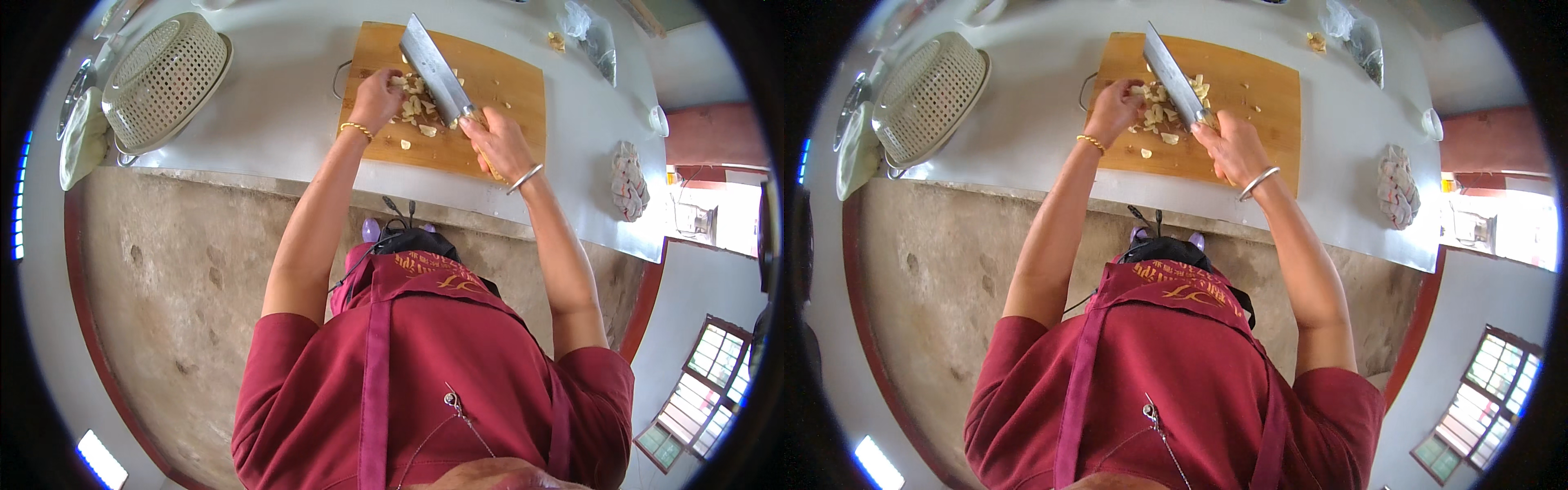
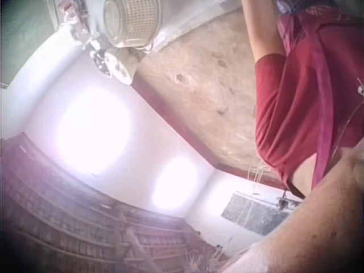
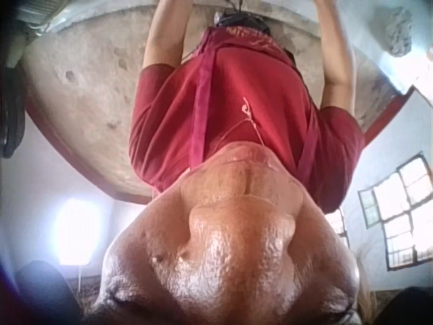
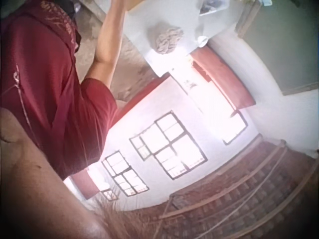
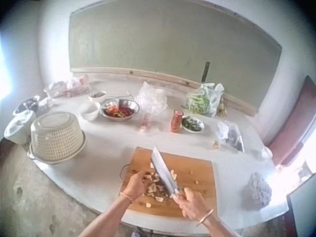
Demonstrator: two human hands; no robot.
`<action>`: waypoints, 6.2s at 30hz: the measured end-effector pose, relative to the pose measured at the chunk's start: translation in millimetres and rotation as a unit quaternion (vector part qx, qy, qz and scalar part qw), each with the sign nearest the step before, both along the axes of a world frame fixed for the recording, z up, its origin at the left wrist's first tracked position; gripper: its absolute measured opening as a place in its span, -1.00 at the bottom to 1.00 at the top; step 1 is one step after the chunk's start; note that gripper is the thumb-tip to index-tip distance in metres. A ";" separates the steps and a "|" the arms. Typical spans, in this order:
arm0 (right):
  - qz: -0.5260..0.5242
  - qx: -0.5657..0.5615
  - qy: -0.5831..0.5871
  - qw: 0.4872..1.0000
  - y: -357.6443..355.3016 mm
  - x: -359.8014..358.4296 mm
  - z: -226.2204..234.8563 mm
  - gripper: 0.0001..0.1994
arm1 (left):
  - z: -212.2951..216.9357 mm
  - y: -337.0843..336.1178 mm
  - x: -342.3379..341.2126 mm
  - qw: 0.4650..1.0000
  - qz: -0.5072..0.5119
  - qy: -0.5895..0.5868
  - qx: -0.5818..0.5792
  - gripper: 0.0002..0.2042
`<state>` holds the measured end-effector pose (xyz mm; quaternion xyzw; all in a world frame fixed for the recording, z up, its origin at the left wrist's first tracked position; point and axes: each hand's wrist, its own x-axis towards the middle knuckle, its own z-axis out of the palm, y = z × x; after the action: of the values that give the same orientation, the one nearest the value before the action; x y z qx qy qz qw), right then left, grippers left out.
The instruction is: The person chops garlic on a cutting board, then moves to an outdoor wok to stir-fry the garlic. They add a dark liquid seasoning and diced red peppers, stirring continuously.
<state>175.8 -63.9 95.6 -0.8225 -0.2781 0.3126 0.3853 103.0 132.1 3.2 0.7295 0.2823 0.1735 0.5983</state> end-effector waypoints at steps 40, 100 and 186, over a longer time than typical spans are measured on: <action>-0.004 -0.069 -0.255 0.964 -68.4 39.5 -22.9 -0.63 | -8.9 -18.4 55.8 0.874 -0.097 0.032 0.476 -0.39; 0.216 -0.003 -0.370 0.903 94.7 70.9 -57.7 -0.85 | 7.1 12.6 -37.6 0.677 -0.072 -0.241 -0.692 -0.85; -0.377 0.680 0.212 0.592 -1638.1 968.6 -13.4 -0.85 | 52.9 -1458.6 1169.8 0.562 -0.304 0.072 -0.766 -0.76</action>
<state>1144.4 -1702.0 82.2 -0.2635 0.0148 0.0255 0.9642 1272.8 -1326.5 56.1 0.0501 0.1128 -0.3536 0.9272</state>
